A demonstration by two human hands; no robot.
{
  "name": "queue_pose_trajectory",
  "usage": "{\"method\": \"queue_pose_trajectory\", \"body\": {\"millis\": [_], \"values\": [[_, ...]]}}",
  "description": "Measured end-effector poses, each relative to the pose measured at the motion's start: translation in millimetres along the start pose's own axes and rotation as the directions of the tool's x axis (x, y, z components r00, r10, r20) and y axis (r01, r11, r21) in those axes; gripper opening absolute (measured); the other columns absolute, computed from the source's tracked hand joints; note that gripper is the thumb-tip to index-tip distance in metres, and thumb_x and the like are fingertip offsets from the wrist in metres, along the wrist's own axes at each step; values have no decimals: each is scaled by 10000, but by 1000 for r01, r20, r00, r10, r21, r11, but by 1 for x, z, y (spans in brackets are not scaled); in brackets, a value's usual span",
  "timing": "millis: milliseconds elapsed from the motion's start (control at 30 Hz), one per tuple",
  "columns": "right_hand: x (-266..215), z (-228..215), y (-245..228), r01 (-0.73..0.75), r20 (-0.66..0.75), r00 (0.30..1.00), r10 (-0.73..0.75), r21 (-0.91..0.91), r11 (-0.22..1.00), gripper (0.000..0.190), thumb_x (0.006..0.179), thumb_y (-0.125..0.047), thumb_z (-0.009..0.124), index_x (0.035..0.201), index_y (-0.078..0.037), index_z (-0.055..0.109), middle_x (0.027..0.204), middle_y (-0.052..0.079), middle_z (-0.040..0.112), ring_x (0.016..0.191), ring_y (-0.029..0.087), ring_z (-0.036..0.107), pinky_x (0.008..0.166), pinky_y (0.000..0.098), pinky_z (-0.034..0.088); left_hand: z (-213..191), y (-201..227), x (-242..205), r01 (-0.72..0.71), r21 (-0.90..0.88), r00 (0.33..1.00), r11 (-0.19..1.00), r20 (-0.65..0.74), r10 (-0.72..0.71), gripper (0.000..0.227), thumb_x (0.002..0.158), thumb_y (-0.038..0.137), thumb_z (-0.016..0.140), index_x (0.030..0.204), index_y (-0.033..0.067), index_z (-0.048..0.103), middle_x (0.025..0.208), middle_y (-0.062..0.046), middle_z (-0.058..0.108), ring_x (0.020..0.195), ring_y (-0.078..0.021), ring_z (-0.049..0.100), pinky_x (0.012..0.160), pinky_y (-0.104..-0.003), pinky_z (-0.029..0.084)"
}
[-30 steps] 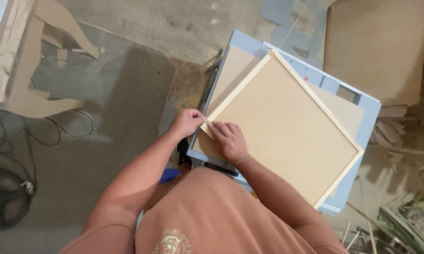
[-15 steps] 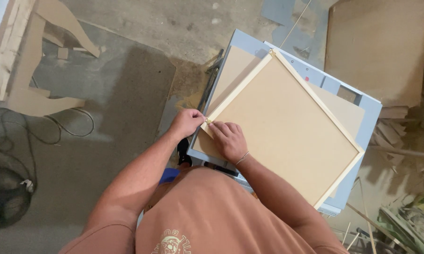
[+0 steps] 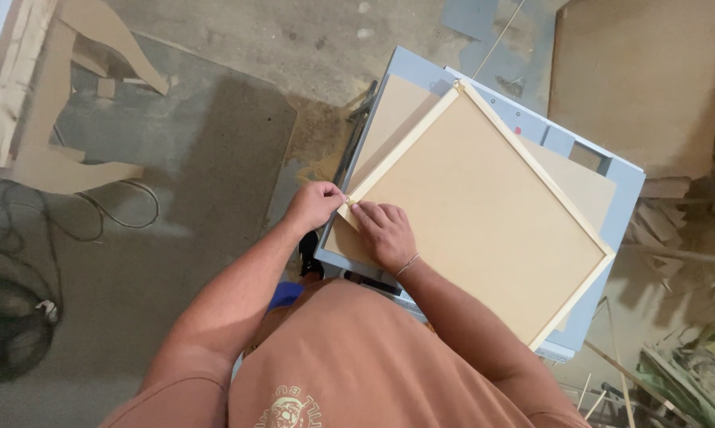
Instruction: Assembling wooden frames by attaching hardware components like metal clips.
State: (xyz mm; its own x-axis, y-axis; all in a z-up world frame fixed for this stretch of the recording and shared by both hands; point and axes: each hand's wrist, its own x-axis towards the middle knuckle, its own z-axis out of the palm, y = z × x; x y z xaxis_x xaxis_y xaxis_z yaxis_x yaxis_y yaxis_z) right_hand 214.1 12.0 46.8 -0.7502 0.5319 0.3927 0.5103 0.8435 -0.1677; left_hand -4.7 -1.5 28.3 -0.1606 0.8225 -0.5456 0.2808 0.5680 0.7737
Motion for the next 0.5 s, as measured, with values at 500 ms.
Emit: {"method": "queue_pose_trajectory", "body": {"millis": [500], "values": [[1, -1, -2, -35, -3, 999, 35, -36, 999, 365, 916, -192, 638, 1272, -137, 701, 1191, 60, 675, 991, 259, 636, 858, 393, 510, 7, -4, 5, -15, -27, 1000, 1000, -18, 14, 195, 778, 335, 680, 872, 227, 813, 738, -33, 724, 752, -177, 683, 662, -315, 517]]}}
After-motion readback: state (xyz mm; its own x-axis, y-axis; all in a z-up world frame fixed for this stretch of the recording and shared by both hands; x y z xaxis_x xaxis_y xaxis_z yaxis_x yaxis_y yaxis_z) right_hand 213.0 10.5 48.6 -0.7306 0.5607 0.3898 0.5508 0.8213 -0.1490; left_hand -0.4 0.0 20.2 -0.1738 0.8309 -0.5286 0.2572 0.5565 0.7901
